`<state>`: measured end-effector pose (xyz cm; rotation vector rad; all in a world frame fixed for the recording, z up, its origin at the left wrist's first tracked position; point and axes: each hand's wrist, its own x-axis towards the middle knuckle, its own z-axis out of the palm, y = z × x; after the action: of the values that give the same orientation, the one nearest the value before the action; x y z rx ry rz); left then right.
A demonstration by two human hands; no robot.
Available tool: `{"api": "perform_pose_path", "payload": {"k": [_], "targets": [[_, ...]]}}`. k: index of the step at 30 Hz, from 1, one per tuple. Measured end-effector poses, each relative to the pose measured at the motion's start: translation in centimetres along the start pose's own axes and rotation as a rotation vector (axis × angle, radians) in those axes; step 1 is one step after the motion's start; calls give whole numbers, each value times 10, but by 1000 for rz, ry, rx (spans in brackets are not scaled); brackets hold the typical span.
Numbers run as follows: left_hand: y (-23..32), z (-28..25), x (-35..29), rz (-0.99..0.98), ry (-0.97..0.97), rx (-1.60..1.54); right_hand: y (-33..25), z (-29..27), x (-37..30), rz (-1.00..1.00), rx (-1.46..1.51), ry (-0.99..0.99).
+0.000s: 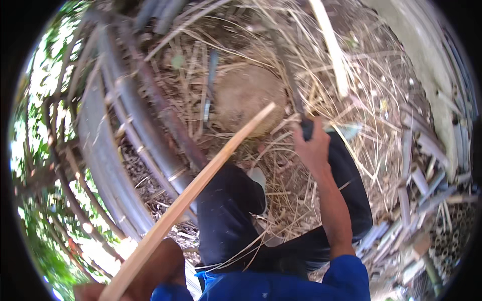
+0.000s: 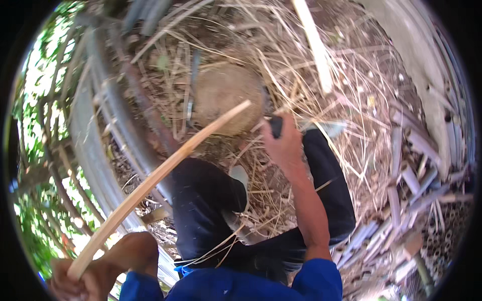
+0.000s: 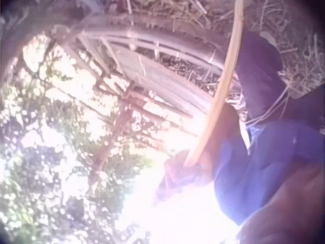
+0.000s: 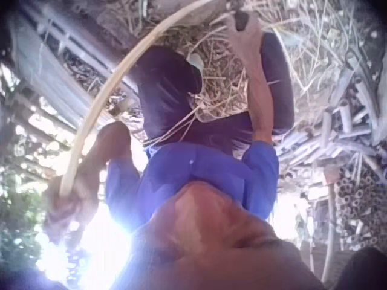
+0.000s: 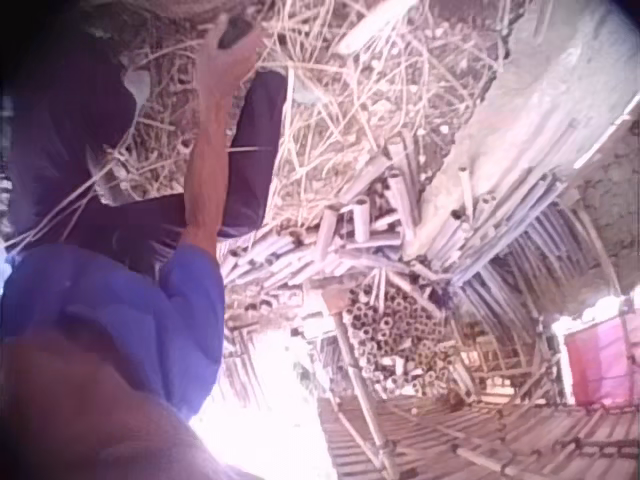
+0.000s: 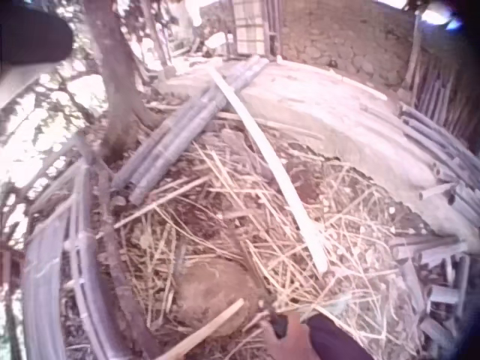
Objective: The person uses a large knife to shave and split long strips of bamboo while sitting on the ground near a bamboo structure.
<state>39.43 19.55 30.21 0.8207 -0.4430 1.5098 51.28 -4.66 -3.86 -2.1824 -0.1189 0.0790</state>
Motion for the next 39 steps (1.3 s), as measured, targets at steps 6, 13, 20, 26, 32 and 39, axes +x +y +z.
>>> {"api": "perform_pose_path", "payload": {"k": [6,13,20,26,32,39], "targets": [[117,-70,45,-262,-265,443,-31,-72,-26,177,2,-22],[137,-202,21,-96,202,1082,-63,-86,-80,78,204,4],[151,-318,-15,-458,916,858,-80,-68,-120,-135,10,-83],[207,-286,-33,-585,-23,1891,-121,-73,-144,-198,-174,-95],[292,-354,-71,-643,-368,2331,-126,-60,-154,-279,-154,-82],[318,-385,-64,-785,-151,2298,-122,-60,-156,-247,-137,-115]]}}
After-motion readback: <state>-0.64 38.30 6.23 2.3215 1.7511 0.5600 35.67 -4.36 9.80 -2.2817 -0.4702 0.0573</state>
